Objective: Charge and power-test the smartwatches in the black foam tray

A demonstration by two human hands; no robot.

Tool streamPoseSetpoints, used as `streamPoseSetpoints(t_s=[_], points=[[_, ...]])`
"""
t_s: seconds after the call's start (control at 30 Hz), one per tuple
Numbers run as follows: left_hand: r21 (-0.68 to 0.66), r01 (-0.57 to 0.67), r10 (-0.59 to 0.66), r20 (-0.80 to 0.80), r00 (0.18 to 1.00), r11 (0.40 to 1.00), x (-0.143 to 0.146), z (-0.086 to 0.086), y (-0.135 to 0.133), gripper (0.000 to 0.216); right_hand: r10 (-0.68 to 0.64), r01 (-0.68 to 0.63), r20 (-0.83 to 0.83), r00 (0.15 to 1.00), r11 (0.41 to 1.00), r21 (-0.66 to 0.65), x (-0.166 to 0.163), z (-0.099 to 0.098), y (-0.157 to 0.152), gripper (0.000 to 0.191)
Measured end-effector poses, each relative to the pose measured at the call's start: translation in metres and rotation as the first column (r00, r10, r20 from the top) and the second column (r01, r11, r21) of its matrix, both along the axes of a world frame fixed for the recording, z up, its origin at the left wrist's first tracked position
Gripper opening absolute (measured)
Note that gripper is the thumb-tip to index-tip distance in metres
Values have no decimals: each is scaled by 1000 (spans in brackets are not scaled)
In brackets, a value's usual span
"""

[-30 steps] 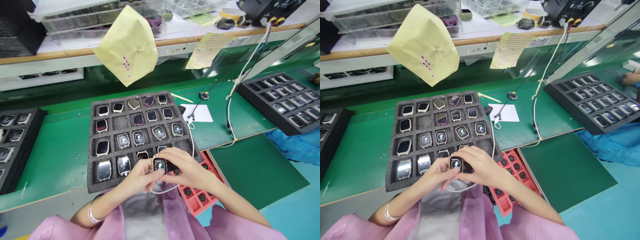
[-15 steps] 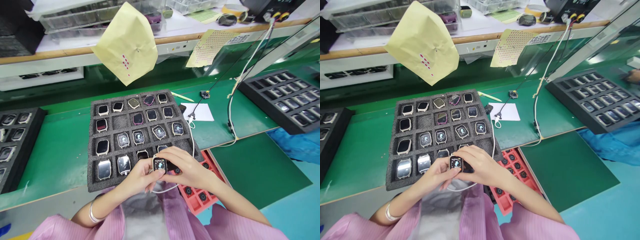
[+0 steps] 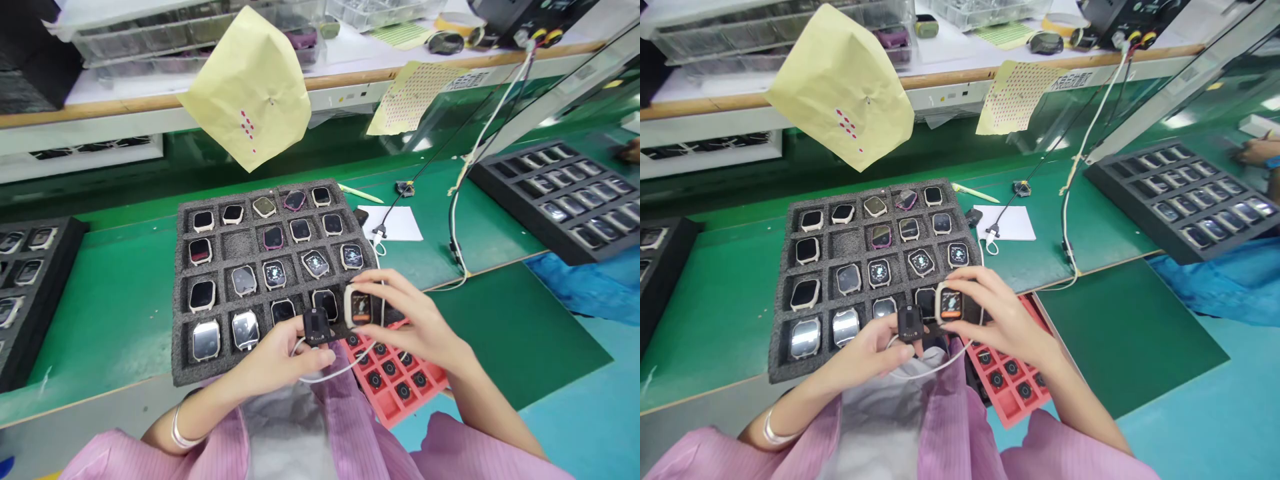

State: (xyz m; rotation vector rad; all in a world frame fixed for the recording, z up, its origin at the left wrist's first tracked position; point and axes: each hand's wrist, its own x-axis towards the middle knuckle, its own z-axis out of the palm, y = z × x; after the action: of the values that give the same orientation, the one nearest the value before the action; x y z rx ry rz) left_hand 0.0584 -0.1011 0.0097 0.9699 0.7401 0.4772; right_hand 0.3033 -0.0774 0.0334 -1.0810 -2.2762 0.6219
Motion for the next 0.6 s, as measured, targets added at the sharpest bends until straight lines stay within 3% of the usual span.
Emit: streamPoseSetpoints(t_s=[0.13, 0.23, 0.33, 0.47, 0.6], points=[[-1, 15, -15, -21, 1000, 1000, -16, 5, -4, 34, -39, 58, 229, 973, 995, -76, 26, -5, -3, 37], [42, -4, 5, -29, 1000, 999, -25, 5, -7, 33, -69, 74, 312, 948, 997, -3, 26, -6, -7, 39], [59, -35, 39, -64, 997, 998, -27, 5, -7, 33, -76, 46, 302, 950, 993, 104, 9, -1, -5, 30], [53, -46, 50, -71, 996, 998, -28, 6, -7, 34, 83, -102, 364, 928, 994, 33, -26, 1, 7, 27], [66, -77, 82, -78, 994, 995, -31, 3, -6, 34, 70, -93, 528, 846, 996, 16, -47, -2, 16, 31]])
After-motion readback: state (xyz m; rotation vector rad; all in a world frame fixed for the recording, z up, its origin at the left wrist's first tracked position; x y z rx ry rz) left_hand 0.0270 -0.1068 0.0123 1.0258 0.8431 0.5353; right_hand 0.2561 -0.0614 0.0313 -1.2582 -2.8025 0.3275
